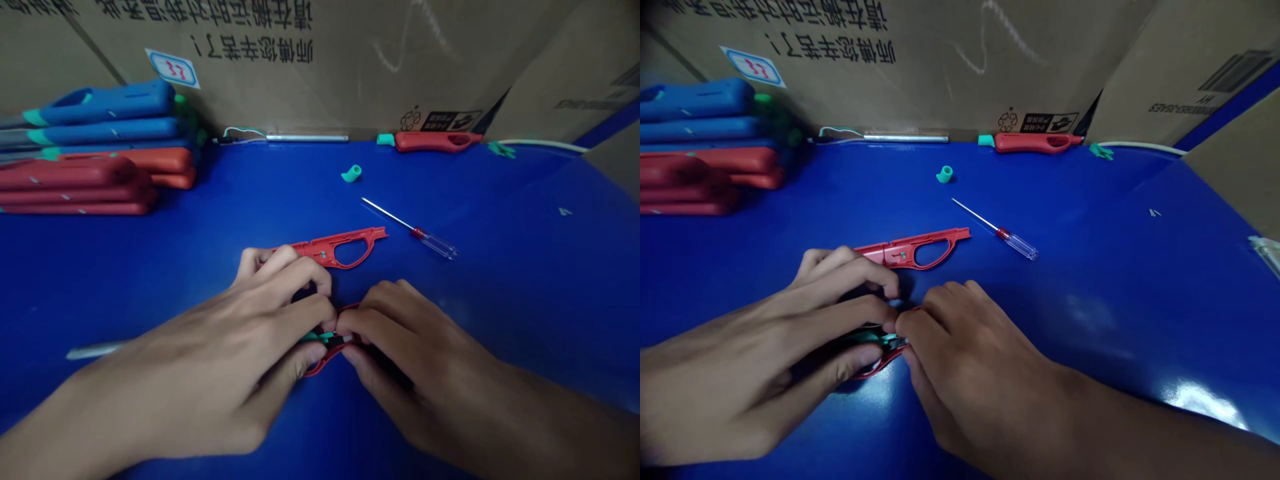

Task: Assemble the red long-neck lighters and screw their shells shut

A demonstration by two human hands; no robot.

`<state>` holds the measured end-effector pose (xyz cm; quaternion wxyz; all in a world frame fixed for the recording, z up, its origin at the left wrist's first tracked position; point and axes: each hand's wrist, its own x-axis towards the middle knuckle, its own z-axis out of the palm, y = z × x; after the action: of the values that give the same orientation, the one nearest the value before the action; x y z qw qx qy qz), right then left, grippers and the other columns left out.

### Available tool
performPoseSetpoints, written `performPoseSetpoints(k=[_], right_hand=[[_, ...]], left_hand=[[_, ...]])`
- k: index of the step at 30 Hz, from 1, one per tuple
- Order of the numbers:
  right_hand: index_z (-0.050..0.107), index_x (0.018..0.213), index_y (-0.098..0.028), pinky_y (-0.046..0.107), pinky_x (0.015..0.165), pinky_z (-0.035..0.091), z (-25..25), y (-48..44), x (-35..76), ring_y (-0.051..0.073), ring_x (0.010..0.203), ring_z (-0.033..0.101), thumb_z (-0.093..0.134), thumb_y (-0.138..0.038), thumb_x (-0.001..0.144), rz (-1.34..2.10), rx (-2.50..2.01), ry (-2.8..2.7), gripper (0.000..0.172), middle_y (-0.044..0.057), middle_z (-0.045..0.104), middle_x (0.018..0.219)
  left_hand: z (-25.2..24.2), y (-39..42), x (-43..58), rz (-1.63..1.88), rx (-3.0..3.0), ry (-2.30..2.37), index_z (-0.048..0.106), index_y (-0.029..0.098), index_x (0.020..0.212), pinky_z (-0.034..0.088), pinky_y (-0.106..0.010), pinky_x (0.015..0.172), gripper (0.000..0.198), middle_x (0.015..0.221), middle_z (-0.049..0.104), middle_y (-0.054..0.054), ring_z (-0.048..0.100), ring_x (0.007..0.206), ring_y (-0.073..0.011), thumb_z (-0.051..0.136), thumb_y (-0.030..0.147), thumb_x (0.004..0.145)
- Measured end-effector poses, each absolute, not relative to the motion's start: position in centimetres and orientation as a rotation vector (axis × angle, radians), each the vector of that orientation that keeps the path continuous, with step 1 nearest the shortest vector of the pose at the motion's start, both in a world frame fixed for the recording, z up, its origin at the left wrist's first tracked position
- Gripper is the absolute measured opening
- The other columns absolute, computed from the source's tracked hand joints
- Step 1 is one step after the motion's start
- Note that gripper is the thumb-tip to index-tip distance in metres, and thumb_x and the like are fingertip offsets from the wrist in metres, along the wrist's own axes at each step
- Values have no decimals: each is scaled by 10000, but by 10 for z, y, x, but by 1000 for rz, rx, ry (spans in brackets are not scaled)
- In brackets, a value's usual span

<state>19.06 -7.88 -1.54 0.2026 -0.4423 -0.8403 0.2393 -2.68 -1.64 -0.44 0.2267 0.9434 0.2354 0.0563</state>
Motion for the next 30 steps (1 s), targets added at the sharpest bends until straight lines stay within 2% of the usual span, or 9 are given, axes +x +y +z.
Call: performPoseSetpoints(k=[10, 15, 19, 24, 30], right_hand=[[590, 909, -199, 369, 769, 468, -10, -77, 193, 190, 828, 533, 496, -148, 962, 773, -1281, -2408, 119, 37, 583, 940], [589, 870, -198, 374, 765, 468, -9, -76, 191, 190, 804, 521, 487, -141, 959, 786, -1307, -2432, 147, 32, 577, 907], [610, 898, -168, 399, 749, 470, -9, -77, 186, 210, 793, 512, 466, -116, 958, 725, -1336, -2423, 164, 49, 588, 886], [610, 954, -153, 406, 783, 476, -10, -76, 187, 202, 799, 525, 452, -63, 951, 717, -1285, -2400, 182, 51, 609, 903], [640, 1015, -189, 402, 764, 486, -9, -77, 189, 208, 796, 523, 462, -61, 924, 783, -1342, -2429, 238, 51, 613, 930]], left_hand=[[-6, -15, -30, 264, 2602, 661, 590, 234, 863, 371, -448, 810, 92, 1130, 517, -50, 455, 972, -251, 519, 199, 911], [-9, -13, -31, 278, 2586, 662, 626, 267, 852, 358, -461, 871, 116, 1225, 515, -20, 470, 1035, -252, 544, 213, 913], [-11, -15, -30, 268, 2542, 692, 624, 280, 862, 328, -451, 948, 152, 1225, 530, 11, 480, 1093, -229, 523, 190, 931], [-12, -18, -30, 229, 2560, 682, 595, 258, 892, 332, -416, 934, 129, 1216, 549, 2, 460, 1167, -228, 511, 186, 959], [-10, -17, -30, 261, 2585, 662, 571, 236, 847, 326, -429, 924, 126, 1174, 576, -12, 491, 1085, -229, 521, 181, 949]])
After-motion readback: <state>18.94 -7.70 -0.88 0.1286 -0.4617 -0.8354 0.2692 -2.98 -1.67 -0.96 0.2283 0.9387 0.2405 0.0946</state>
